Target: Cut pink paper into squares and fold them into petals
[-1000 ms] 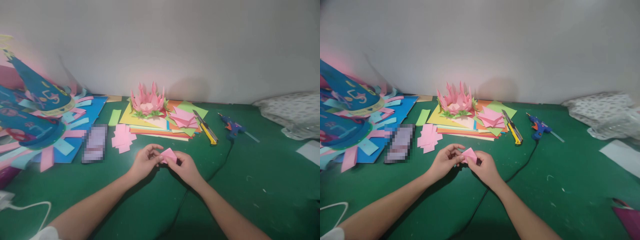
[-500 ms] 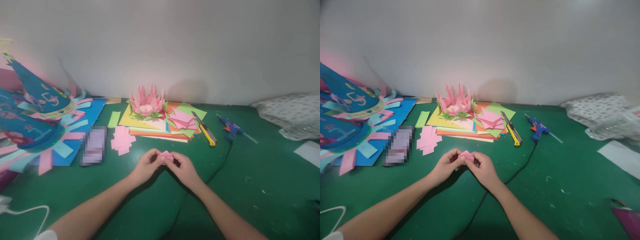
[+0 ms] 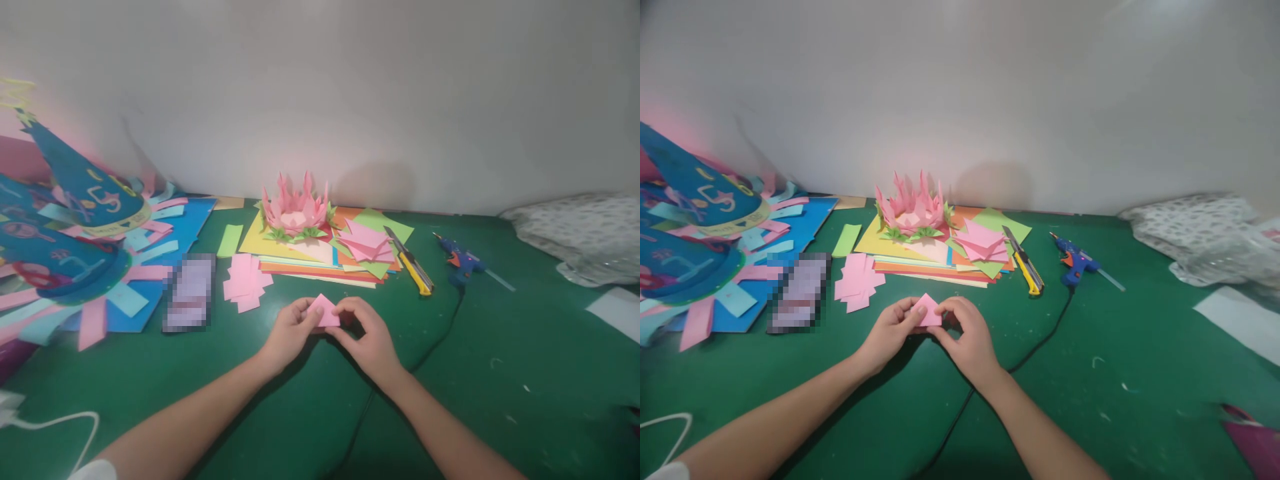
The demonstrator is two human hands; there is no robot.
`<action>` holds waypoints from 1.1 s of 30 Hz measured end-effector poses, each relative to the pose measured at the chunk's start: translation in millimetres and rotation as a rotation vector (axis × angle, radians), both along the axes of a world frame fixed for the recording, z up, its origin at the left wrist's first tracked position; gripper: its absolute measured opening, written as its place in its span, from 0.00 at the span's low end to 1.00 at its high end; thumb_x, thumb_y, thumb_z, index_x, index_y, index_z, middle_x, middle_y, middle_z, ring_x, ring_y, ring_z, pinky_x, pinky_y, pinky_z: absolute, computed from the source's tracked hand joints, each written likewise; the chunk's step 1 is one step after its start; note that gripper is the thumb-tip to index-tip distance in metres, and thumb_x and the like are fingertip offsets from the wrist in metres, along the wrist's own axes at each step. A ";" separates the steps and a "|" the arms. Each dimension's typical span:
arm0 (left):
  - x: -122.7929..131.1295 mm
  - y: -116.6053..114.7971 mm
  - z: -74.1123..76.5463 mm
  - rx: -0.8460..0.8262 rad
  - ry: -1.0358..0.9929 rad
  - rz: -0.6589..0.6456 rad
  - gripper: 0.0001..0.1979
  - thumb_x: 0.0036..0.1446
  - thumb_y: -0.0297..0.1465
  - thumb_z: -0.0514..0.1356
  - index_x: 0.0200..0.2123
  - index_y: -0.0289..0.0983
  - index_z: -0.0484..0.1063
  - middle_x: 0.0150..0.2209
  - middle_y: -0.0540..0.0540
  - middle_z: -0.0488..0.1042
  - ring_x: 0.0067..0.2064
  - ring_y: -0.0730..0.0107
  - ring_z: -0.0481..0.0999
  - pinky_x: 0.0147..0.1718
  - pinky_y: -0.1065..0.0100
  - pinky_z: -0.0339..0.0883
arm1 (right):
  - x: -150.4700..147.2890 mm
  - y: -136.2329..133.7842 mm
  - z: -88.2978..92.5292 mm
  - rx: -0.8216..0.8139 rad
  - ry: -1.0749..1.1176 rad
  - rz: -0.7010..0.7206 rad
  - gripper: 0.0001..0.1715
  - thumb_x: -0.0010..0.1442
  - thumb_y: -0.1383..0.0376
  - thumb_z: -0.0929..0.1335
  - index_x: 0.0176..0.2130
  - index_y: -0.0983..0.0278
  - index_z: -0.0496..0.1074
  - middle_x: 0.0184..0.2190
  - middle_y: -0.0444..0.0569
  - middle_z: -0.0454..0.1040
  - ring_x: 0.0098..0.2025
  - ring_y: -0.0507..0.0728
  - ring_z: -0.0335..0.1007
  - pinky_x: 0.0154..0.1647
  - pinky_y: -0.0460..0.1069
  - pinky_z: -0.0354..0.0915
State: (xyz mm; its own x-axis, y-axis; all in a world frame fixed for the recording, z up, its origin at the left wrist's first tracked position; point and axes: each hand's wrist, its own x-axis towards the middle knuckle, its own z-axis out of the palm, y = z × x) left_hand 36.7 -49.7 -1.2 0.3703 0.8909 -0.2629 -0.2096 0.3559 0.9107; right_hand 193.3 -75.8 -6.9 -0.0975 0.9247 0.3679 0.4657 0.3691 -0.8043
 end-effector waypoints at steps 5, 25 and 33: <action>-0.7 0.8 -0.1 -0.026 -0.008 -0.035 0.18 0.47 0.40 0.65 0.36 0.32 0.72 0.34 0.45 0.77 0.37 0.68 0.76 0.42 0.67 0.69 | 2.0 0.5 -1.9 0.006 -0.004 -0.022 0.08 0.55 0.66 0.70 0.38 0.60 0.71 0.37 0.47 0.72 0.37 0.55 0.68 0.38 0.50 0.66; -0.4 0.1 -2.4 -0.057 -0.039 -0.020 0.21 0.44 0.43 0.66 0.32 0.31 0.69 0.32 0.47 0.74 0.35 0.71 0.76 0.36 0.69 0.72 | 2.4 -0.1 0.6 -0.031 0.006 -0.106 0.08 0.59 0.62 0.66 0.29 0.61 0.73 0.32 0.47 0.77 0.36 0.56 0.73 0.39 0.50 0.67; 3.8 -5.3 -1.3 -0.087 -0.044 -0.028 0.20 0.41 0.38 0.69 0.33 0.31 0.68 0.33 0.46 0.76 0.35 0.70 0.77 0.35 0.69 0.72 | 0.0 -3.8 3.0 0.013 -0.063 -0.158 0.08 0.59 0.64 0.65 0.29 0.61 0.71 0.30 0.47 0.76 0.32 0.56 0.71 0.35 0.49 0.66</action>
